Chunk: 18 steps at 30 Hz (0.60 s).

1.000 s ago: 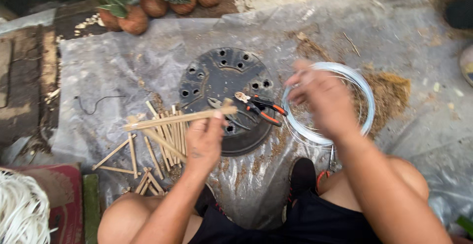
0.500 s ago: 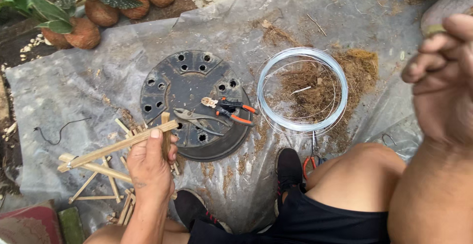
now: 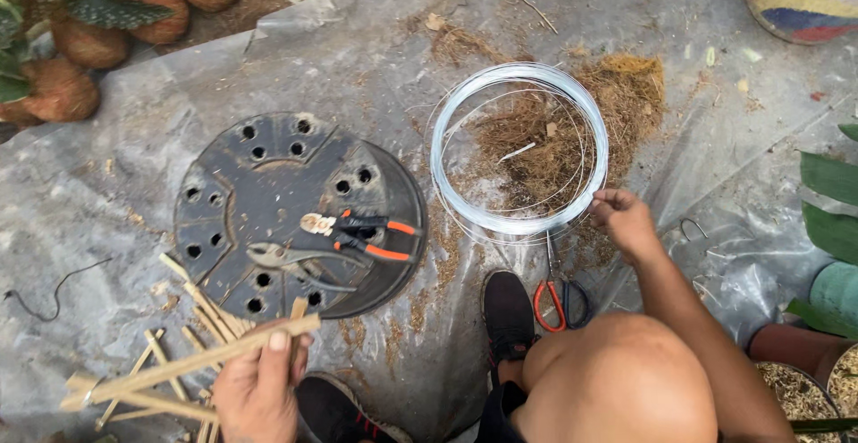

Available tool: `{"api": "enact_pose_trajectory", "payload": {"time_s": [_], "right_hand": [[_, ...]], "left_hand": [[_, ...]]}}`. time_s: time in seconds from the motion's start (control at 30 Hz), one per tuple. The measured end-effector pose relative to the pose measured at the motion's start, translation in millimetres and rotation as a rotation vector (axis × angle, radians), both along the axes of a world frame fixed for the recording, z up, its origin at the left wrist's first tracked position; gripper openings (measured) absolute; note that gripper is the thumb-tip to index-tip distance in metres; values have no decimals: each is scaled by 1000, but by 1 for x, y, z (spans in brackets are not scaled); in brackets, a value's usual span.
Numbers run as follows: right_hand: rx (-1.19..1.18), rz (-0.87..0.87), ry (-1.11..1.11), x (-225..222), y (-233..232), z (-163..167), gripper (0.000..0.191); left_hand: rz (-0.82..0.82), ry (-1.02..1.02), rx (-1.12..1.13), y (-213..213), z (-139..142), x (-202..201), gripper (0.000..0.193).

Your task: The person sits on the ground and assembles small triangular frames from thin wooden dowels, using pliers to crimp fasteners at the joints. They pick up dowels one at a time, align them into triangle shapes, secure the corners, and set completed triangles aside with a growing pile of finished pieces.

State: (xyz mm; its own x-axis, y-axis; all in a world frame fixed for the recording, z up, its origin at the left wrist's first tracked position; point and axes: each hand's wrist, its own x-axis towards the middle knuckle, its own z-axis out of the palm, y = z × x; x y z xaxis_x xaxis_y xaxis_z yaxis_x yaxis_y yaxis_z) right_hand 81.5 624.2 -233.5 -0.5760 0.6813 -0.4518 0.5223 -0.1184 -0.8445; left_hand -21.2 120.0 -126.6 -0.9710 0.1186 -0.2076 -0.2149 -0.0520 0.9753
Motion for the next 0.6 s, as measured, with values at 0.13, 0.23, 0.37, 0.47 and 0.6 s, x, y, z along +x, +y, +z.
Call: {"api": "enact_pose_trajectory", "payload": {"time_s": [0.13, 0.23, 0.37, 0.47, 0.6], "right_hand": [[9, -93, -48, -20, 37, -45, 21], [302, -3, -175, -54, 71, -54, 22], [415, 39, -258, -94, 93, -58, 30], [452, 103, -381, -112, 94, -62, 38], [383, 105, -536, -123, 87, -65, 28]], "left_hand": [[-28, 47, -54, 3, -39, -7, 24], [-181, 34, -127, 3, -60, -21, 27], [-230, -5, -231, 16, -76, -35, 33], [-147, -195, -300, 23, -79, -40, 38], [-173, -183, -306, 30, -80, -43, 40]]}}
